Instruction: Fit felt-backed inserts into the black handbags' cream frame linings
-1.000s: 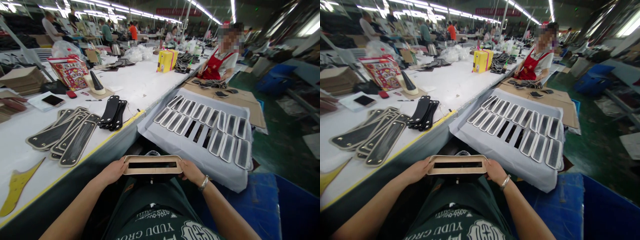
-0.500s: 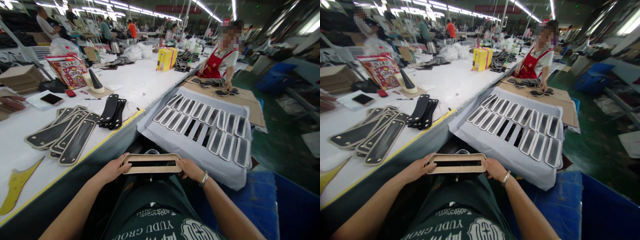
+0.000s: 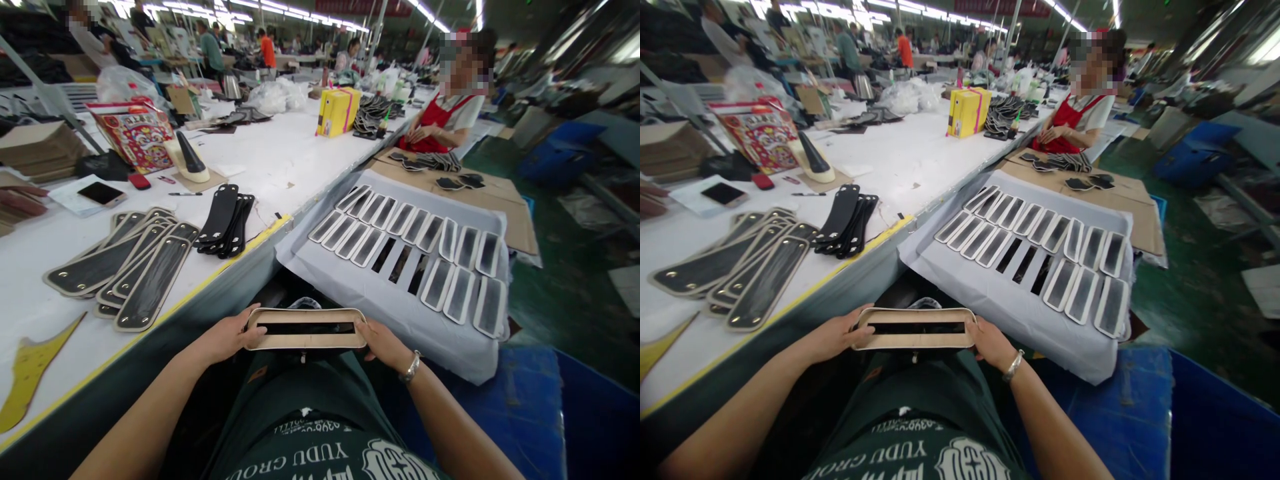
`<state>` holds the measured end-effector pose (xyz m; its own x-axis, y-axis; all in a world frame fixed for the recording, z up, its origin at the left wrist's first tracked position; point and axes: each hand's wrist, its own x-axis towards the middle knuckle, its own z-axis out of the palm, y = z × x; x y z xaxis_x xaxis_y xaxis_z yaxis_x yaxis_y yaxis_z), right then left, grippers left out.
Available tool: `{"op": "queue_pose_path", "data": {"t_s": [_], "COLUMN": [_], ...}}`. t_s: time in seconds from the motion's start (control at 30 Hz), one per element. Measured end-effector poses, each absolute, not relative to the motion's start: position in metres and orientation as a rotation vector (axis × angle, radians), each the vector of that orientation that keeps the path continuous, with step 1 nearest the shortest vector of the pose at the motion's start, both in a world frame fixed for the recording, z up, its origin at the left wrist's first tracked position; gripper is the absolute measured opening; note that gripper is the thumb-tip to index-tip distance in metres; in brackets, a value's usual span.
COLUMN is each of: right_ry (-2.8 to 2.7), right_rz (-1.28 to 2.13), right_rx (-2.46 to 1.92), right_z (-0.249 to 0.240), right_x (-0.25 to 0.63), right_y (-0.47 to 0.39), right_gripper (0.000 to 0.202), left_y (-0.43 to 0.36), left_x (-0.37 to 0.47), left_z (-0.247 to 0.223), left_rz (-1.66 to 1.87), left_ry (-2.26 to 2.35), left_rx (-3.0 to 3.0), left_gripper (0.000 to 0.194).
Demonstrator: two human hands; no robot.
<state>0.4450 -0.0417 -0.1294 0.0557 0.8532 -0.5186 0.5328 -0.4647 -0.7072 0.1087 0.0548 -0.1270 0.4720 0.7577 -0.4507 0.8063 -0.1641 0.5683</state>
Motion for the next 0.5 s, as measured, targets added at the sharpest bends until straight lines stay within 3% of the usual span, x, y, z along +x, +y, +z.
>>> {"op": "queue_pose_path", "data": {"t_s": [0.3,0.5], "right_ry": [-1.87,-1.915], "right_rz": [0.739,0.67], "right_rx": [-2.056,-1.981], "right_z": [-0.121,-0.12], "right_x": [0.445,0.445], "right_y": [-0.037,-0.031], "right_gripper": [0.028,0.03], "left_y": [0.062,0.062], "left_x": [0.11,0.111], "left_z": [-0.135,-0.132], "left_rz": [0.103,0.119], "left_ry": [1.283,1.3], "left_rx": [1.895,1.742], "left_gripper": [0.059,0.056]}}
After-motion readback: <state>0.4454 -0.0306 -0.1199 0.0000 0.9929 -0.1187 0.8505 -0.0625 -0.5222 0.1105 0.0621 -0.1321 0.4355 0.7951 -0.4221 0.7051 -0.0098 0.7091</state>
